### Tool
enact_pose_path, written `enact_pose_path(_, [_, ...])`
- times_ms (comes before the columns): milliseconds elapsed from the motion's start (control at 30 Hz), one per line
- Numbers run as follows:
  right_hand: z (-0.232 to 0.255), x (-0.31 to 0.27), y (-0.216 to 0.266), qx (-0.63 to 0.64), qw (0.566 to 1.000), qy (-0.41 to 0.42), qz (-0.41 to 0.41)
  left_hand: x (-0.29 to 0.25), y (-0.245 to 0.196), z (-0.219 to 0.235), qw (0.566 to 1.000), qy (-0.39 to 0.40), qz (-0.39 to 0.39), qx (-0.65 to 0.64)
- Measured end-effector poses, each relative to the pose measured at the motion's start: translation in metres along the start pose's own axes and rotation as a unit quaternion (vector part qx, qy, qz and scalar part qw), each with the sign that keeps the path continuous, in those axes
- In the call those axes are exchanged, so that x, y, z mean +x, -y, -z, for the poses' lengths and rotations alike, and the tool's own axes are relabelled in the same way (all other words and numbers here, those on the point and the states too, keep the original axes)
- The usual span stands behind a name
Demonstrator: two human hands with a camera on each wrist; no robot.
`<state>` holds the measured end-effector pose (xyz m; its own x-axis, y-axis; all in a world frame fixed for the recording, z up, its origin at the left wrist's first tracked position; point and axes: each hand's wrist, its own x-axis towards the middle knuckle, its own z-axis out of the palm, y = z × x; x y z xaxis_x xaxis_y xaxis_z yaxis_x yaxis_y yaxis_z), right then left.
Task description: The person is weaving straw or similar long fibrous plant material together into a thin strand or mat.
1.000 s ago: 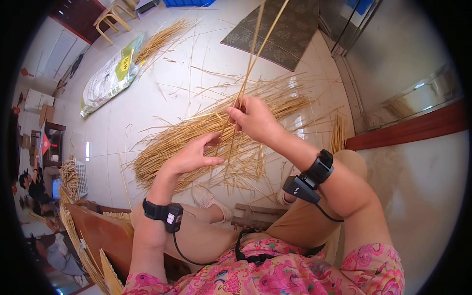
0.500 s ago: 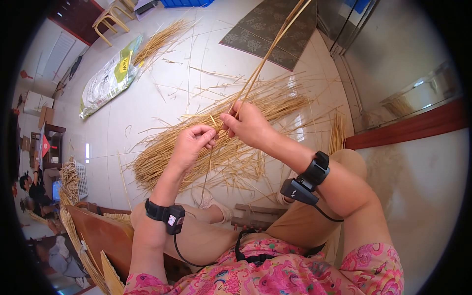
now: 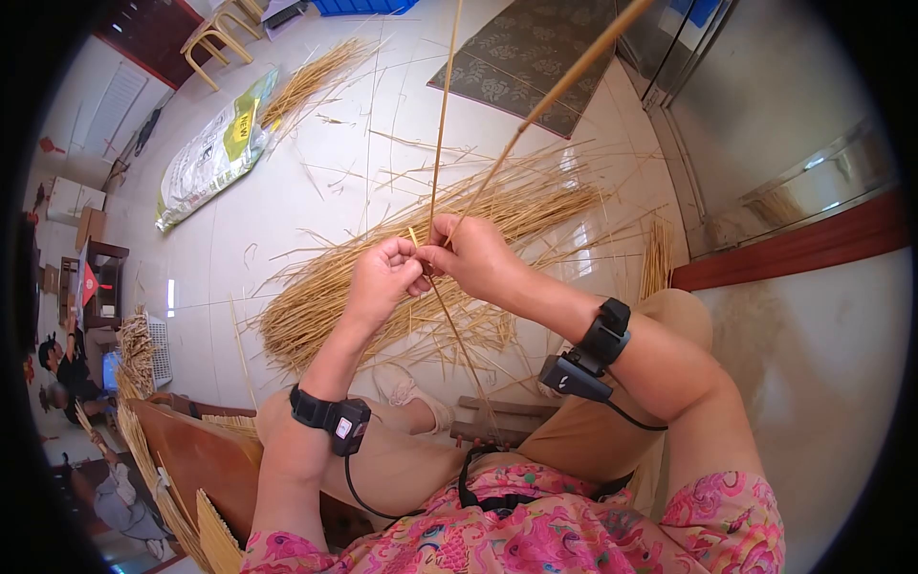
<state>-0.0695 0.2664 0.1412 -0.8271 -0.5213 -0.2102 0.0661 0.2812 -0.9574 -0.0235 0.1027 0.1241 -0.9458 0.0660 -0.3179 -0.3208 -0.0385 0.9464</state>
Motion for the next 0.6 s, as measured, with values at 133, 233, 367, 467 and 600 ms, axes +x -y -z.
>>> enact_pose_path(133, [0.0002, -0.0016, 0.0059, -0.008, 1.000, -0.009, -0.014, 0.0018, 0.0024, 0.0024, 0.999, -0.020, 0.004, -0.025])
enact_pose_path(233, [0.0004, -0.0011, 0.0051, -0.013, 1.000, -0.013, -0.010, 0.0008, 0.0014, 0.0041, 0.999, -0.024, 0.012, -0.038])
enact_pose_path(367, [-0.0005, -0.0022, 0.0063, 0.014, 1.000, -0.017, -0.006, -0.0019, -0.0025, 0.0049, 0.997, 0.005, 0.049, -0.066])
enact_pose_path(467, [-0.0017, -0.0037, 0.0064, 0.022, 1.000, -0.017, 0.001, -0.0021, -0.0024, 0.0035, 0.995, 0.017, 0.066, -0.079])
enact_pose_path(600, [-0.0036, -0.0035, 0.0032, 0.013, 1.000, -0.019, 0.009, -0.0015, -0.0021, 0.0038, 0.996, 0.020, 0.064, -0.051])
